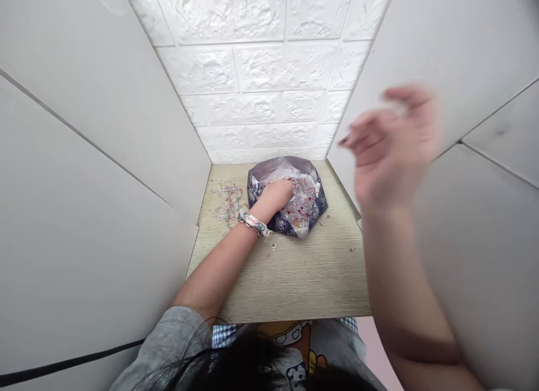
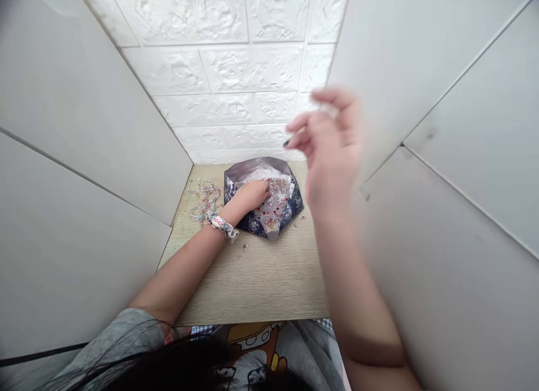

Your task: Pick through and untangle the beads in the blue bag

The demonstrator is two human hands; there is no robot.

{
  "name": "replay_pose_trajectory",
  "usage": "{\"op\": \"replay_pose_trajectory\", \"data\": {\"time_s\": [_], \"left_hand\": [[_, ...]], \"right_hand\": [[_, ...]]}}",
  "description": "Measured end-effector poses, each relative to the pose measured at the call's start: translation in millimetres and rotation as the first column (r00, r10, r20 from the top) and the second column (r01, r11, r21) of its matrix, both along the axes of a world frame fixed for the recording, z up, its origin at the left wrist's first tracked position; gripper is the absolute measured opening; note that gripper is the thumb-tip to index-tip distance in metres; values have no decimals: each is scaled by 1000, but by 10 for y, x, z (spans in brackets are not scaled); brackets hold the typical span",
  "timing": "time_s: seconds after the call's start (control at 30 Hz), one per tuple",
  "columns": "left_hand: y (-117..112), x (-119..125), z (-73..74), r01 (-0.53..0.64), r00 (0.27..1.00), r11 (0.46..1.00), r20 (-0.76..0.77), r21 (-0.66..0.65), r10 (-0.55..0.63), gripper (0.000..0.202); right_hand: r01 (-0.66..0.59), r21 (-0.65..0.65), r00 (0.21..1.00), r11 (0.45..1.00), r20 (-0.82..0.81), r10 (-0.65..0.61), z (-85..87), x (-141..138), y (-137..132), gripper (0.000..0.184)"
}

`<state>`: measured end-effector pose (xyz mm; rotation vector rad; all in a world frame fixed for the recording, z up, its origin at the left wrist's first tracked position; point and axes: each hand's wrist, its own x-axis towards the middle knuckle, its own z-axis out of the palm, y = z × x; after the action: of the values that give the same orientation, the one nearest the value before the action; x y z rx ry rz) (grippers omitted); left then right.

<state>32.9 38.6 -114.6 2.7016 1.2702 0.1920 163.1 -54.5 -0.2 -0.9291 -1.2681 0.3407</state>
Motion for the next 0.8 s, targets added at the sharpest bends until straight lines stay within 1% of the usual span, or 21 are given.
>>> {"op": "replay_pose_trajectory", "data": {"time_s": [0.07, 0.13, 0.2, 0.23, 0.27, 0.3, 0.33, 0.37, 0.43, 0.47, 0.5, 0.53, 0.6, 0.7, 0.8], "left_hand": [[-5, 1, 1, -14, 1000, 1000, 2, 0, 14, 21], [-15, -1, 33, -30, 997, 1000, 65, 6, 29, 21], [-42, -14, 106, -40, 972, 999, 231, 4, 38, 20], [-67, -26, 155, -53, 938, 999, 343, -14, 54, 18], [-100, -43, 206, -68, 882, 996, 463, -54, 85, 17], [-142, -63, 254, -79, 809, 990, 573, -120, 134, 16], [-190, -87, 294, -72, 717, 974, 667, -217, 202, 17], [-243, -113, 323, -30, 615, 944, 739, -327, 276, 17], [-346, -169, 341, 138, 422, 845, 802, -517, 422, 19], [-389, -194, 331, 227, 346, 791, 806, -568, 480, 19], [-424, -217, 313, 300, 288, 743, 799, -598, 528, 19], [-449, -234, 290, 353, 246, 708, 791, -612, 561, 20], [-474, -250, 245, 415, 198, 666, 776, -620, 599, 21], [-479, -232, 207, 428, 189, 628, 744, -649, 640, 22], [-483, -207, 202, 403, 197, 609, 715, -683, 671, 21]], "right_hand": [[23, -105, 1000, 994, 19, -21, -260, -125, 83, 22], [50, -232, 998, 971, 56, -38, -583, -183, 162, 21], [84, -332, 992, 940, 119, -47, -853, -193, 214, 23], [94, -353, 985, 931, 168, -36, -947, -192, 227, 24], [94, -358, 977, 929, 211, -17, -1011, -194, 234, 26], [85, -354, 969, 931, 247, 5, -1049, -200, 234, 28], [65, -347, 961, 936, 274, 35, -1068, -212, 230, 29], [37, -338, 953, 941, 294, 68, -1074, -228, 224, 29], [-12, -328, 934, 945, 333, 128, -1070, -265, 207, 27], [-27, -324, 926, 946, 348, 146, -1067, -281, 199, 25], [-34, -319, 923, 947, 353, 152, -1065, -294, 191, 24], [-32, -312, 926, 949, 348, 146, -1065, -302, 184, 23], [-19, -296, 941, 955, 317, 118, -1067, -306, 172, 20], [-5, -288, 954, 958, 284, 90, -1071, -297, 161, 15], [-2, -329, 965, 944, 248, 89, -1080, -297, 159, 15]]}}
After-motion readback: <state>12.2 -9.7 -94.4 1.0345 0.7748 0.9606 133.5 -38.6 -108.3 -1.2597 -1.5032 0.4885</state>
